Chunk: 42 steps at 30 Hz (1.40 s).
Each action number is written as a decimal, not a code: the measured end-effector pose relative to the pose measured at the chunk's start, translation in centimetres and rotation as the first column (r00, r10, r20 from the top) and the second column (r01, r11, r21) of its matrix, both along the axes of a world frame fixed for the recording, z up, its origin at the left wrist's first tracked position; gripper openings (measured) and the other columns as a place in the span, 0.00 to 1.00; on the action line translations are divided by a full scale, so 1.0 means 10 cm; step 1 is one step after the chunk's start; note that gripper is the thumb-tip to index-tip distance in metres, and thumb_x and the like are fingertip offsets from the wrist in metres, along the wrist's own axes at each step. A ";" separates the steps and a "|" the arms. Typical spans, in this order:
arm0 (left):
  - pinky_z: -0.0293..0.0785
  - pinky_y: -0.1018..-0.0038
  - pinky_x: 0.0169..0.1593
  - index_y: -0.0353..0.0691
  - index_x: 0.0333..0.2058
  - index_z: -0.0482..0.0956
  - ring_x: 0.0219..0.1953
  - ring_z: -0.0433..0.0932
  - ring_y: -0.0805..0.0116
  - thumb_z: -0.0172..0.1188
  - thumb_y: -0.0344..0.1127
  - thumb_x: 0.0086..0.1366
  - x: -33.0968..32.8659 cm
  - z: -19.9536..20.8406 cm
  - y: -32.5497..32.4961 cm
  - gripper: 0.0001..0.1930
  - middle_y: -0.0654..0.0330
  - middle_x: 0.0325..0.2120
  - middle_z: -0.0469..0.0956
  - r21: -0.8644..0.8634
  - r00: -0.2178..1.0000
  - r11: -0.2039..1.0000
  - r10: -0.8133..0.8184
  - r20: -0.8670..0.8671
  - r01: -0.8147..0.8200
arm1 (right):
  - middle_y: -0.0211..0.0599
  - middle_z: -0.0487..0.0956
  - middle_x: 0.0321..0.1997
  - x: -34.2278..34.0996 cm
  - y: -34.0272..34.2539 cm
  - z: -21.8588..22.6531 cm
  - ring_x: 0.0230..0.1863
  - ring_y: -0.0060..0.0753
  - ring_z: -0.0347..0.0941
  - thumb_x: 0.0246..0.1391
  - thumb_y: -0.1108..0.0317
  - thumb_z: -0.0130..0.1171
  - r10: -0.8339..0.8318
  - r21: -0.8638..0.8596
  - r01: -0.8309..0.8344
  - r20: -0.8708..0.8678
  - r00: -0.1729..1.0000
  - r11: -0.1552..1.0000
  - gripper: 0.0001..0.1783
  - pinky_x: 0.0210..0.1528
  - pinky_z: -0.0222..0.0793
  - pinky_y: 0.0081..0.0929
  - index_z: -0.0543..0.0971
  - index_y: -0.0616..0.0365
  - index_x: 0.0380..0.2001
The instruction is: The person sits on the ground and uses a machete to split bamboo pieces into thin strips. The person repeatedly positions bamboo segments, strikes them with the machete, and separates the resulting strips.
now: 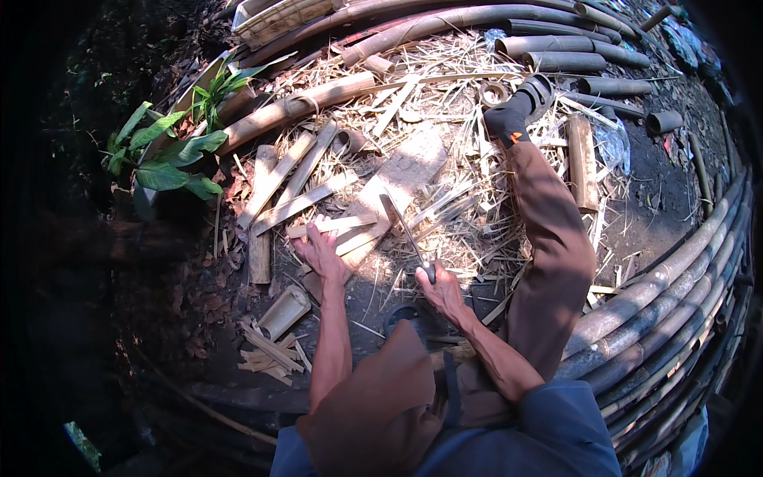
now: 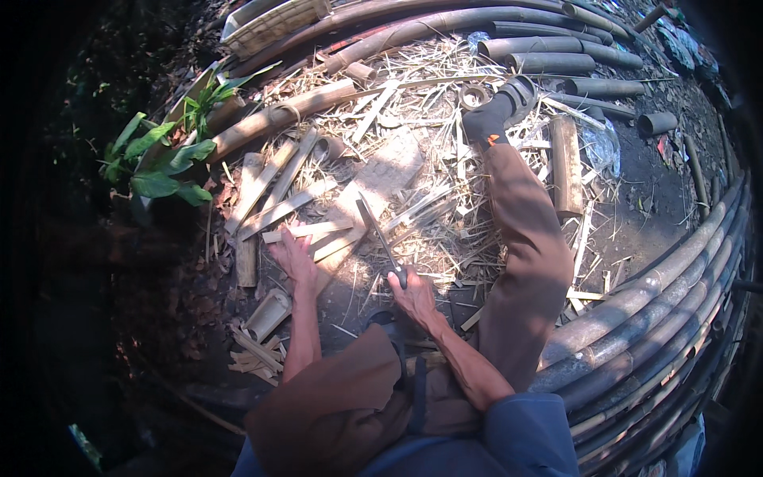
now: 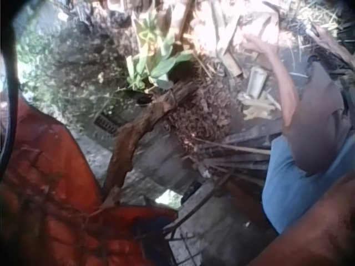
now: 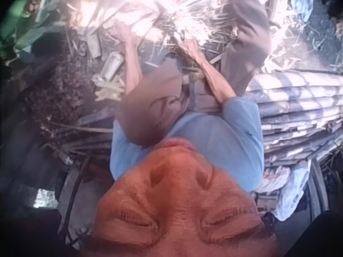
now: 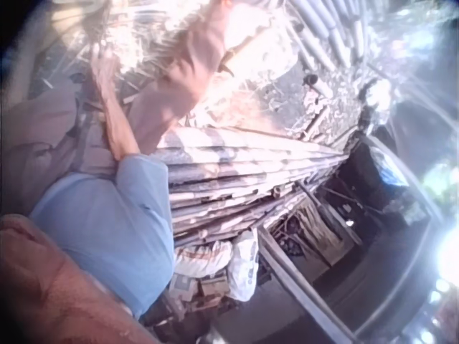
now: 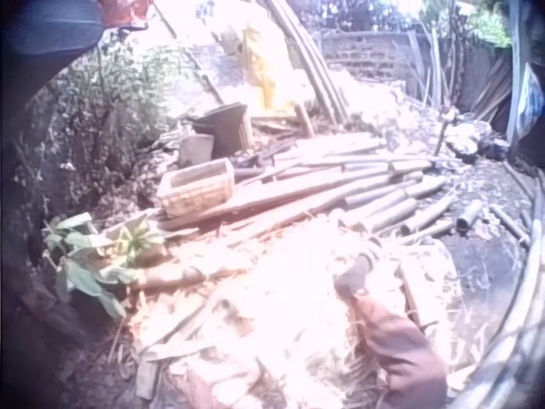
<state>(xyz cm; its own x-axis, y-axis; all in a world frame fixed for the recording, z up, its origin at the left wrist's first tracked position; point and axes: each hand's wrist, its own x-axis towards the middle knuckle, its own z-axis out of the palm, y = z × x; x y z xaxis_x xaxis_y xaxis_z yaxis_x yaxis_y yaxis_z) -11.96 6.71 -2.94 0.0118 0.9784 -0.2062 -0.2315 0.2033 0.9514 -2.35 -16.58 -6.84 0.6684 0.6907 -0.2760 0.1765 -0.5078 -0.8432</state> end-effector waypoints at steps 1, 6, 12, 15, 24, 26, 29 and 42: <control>0.73 0.58 0.54 0.38 0.59 0.53 0.55 0.72 0.57 0.52 0.37 0.70 -0.01 0.01 -0.03 0.24 0.50 0.55 0.67 0.016 0.999 0.999 0.033 -0.028 -0.032 | 0.58 0.77 0.22 -0.01 0.00 0.01 0.27 0.63 0.77 0.59 0.50 0.55 -0.004 -0.006 0.004 -0.001 1.000 1.000 0.24 0.31 0.71 0.49 0.73 0.64 0.41; 0.79 0.70 0.38 0.23 0.43 0.70 0.37 0.78 0.61 0.46 0.40 0.72 -0.02 -0.14 -0.13 0.19 0.48 0.39 0.77 -0.027 0.926 0.990 -0.138 -0.352 0.137 | 0.61 0.77 0.25 -0.16 0.18 0.25 0.32 0.66 0.76 0.61 0.48 0.52 0.176 -0.052 -0.184 -0.143 0.974 0.981 0.23 0.33 0.70 0.54 0.72 0.59 0.43; 0.82 0.72 0.42 0.17 0.42 0.71 0.37 0.82 0.59 0.41 0.42 0.74 0.03 -0.11 -0.38 0.25 0.43 0.35 0.78 -0.172 0.920 0.976 -0.184 -0.347 0.130 | 0.53 0.76 0.19 -0.11 0.12 -0.07 0.26 0.61 0.76 0.62 0.48 0.51 0.177 -0.096 -0.173 0.033 0.984 0.980 0.20 0.28 0.69 0.50 0.71 0.56 0.40; 0.83 0.69 0.45 0.14 0.43 0.70 0.42 0.82 0.53 0.40 0.41 0.74 0.10 -0.08 -0.44 0.26 0.39 0.39 0.77 -0.107 0.911 0.976 -0.215 -0.353 0.189 | 0.52 0.76 0.19 -0.05 0.07 -0.05 0.25 0.60 0.76 0.61 0.48 0.51 0.174 -0.087 -0.168 0.063 0.983 0.982 0.21 0.27 0.69 0.49 0.71 0.57 0.38; 0.83 0.68 0.44 0.11 0.42 0.71 0.40 0.83 0.52 0.41 0.37 0.72 0.23 -0.25 -0.42 0.24 0.37 0.37 0.79 0.078 0.754 0.917 -0.271 -0.598 0.391 | 0.55 0.75 0.18 -0.09 0.01 -0.11 0.25 0.61 0.76 0.62 0.47 0.50 0.063 -0.034 -0.060 0.082 0.995 0.998 0.22 0.28 0.69 0.50 0.72 0.59 0.37; 0.82 0.70 0.44 0.13 0.40 0.73 0.39 0.83 0.53 0.41 0.36 0.71 0.31 -0.14 -0.42 0.23 0.39 0.34 0.81 0.082 0.700 0.902 -0.269 -0.661 0.424 | 0.55 0.74 0.18 -0.12 0.03 -0.03 0.26 0.61 0.76 0.62 0.50 0.51 0.094 -0.005 -0.094 0.079 0.992 0.996 0.20 0.27 0.67 0.50 0.72 0.59 0.37; 0.73 0.60 0.33 0.21 0.24 0.74 0.27 0.78 0.44 0.46 0.34 0.69 0.26 -0.45 -0.33 0.20 0.40 0.22 0.78 0.209 0.669 0.881 -0.149 -0.728 0.424 | 0.54 0.74 0.18 -0.02 -0.02 -0.25 0.26 0.61 0.76 0.62 0.50 0.51 0.043 -0.162 -0.030 0.075 0.996 0.986 0.19 0.27 0.68 0.50 0.72 0.57 0.37; 0.77 0.70 0.40 0.25 0.45 0.76 0.38 0.83 0.57 0.49 0.33 0.71 0.70 0.17 -0.65 0.15 0.46 0.36 0.81 -0.143 0.274 0.838 -0.327 -0.905 0.527 | 0.61 0.76 0.23 0.07 -0.21 -0.33 0.28 0.64 0.75 0.62 0.52 0.52 -0.054 -0.198 0.057 0.023 0.998 0.979 0.23 0.32 0.68 0.50 0.75 0.65 0.42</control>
<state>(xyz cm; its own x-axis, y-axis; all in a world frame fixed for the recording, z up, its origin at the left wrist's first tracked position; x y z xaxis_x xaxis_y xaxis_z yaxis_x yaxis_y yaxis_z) -4.97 0.17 -1.20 0.3532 0.9060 -0.2332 0.8091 -0.1706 0.5624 -1.63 -18.65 -10.18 0.7101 0.5850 -0.3917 0.1573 -0.6741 -0.7217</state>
